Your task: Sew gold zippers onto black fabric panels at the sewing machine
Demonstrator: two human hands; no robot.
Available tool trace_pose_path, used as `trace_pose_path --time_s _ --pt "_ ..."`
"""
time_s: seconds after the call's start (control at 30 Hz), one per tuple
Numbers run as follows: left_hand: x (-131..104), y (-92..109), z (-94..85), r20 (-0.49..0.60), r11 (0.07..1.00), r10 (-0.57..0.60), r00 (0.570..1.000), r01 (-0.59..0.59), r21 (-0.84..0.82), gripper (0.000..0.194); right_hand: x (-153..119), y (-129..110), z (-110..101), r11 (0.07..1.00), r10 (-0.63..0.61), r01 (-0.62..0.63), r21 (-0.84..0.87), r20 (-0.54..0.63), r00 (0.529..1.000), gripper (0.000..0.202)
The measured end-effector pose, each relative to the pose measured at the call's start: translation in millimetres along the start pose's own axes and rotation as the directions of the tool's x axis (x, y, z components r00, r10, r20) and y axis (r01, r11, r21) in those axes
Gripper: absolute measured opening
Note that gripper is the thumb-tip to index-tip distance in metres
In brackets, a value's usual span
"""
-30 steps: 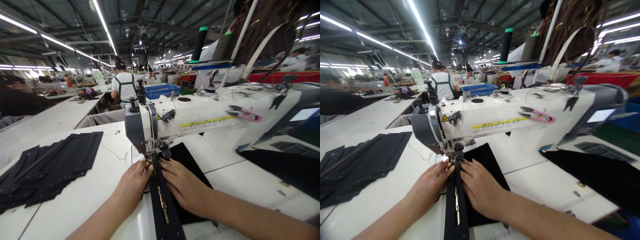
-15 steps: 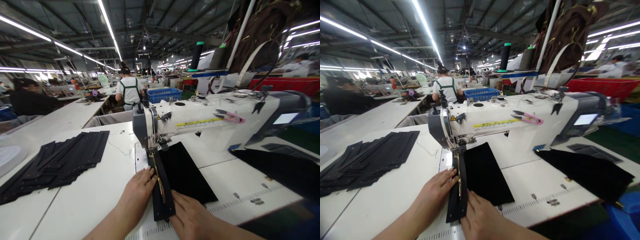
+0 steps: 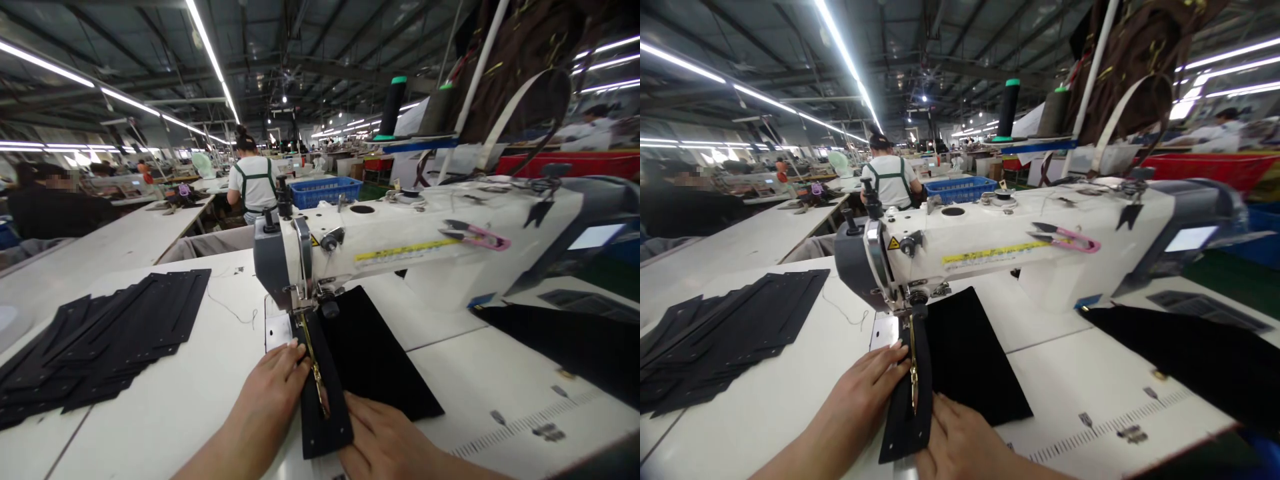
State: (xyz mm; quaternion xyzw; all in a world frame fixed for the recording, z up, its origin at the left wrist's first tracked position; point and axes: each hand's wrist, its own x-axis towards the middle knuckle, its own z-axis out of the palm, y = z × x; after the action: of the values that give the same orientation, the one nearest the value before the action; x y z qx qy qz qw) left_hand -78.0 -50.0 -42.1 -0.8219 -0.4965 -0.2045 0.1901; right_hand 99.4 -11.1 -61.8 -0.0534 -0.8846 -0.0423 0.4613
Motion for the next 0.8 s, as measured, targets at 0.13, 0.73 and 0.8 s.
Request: trace_pose_path --time_s 0.13,0.73,0.8 --pt "5.3 -9.6 4.6 -0.003 1.0 0.008 1.0 -0.009 -0.02 0.025 2.1 8.8 3.9 0.999 0.026 -0.029 0.039 0.063 0.998 0.031" --pt "12.5 -32.7 20.8 0.081 0.971 -0.173 0.982 0.184 -0.153 0.021 16.3 39.2 8.3 0.991 0.047 -0.076 0.112 0.243 0.969 0.025" --pt "10.4 -28.8 15.6 0.103 0.968 -0.185 0.977 0.2 -0.155 0.027 19.5 40.1 5.6 0.98 0.134 -0.168 0.104 0.277 0.952 0.021"
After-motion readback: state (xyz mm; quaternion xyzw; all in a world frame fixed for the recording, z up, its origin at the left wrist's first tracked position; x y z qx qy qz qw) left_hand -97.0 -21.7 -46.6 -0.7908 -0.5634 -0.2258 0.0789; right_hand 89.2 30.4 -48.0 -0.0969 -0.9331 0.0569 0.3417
